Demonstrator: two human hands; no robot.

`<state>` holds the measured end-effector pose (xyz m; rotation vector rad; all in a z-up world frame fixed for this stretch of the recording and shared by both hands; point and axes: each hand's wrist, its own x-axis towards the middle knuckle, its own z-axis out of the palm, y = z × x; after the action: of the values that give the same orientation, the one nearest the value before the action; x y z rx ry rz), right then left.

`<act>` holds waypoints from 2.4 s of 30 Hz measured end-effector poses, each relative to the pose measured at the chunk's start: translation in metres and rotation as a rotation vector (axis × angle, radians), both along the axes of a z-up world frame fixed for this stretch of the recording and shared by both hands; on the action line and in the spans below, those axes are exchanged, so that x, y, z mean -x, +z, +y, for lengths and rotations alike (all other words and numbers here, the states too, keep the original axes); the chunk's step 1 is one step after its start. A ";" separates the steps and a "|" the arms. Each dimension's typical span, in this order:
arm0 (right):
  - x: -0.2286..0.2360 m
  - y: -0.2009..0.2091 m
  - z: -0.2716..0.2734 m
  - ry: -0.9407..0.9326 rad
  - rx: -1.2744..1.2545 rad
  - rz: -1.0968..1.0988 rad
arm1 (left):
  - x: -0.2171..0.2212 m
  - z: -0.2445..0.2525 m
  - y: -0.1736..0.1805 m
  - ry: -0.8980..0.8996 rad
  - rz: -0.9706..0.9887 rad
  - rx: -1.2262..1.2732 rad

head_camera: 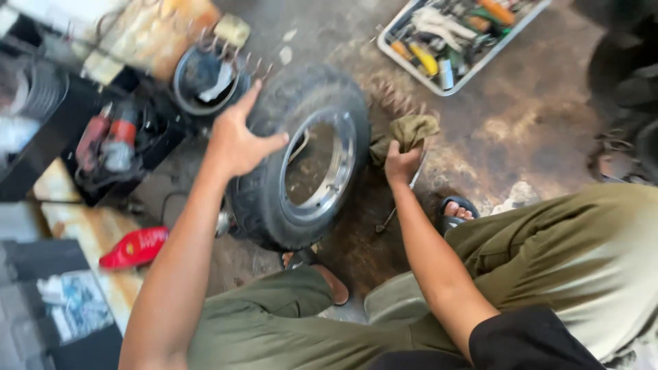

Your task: Cleaning and inspecting a motorcycle tire and rim using a cloth

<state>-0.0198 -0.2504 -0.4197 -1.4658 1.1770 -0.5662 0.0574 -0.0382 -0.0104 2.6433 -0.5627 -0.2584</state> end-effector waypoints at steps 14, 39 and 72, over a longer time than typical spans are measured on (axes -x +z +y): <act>0.001 0.049 -0.020 -0.026 0.105 -0.292 | -0.008 -0.032 -0.008 0.032 -0.047 -0.277; -0.080 0.084 0.132 0.640 -0.197 -0.118 | -0.039 0.008 -0.036 0.219 0.196 -0.157; -0.080 0.090 0.157 0.541 0.435 -0.421 | -0.036 0.027 -0.050 0.224 0.132 -0.085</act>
<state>0.0605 -0.0935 -0.3296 -1.8265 0.3086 -0.7279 0.0937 -0.0108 -0.0607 2.7166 -0.2143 -0.3919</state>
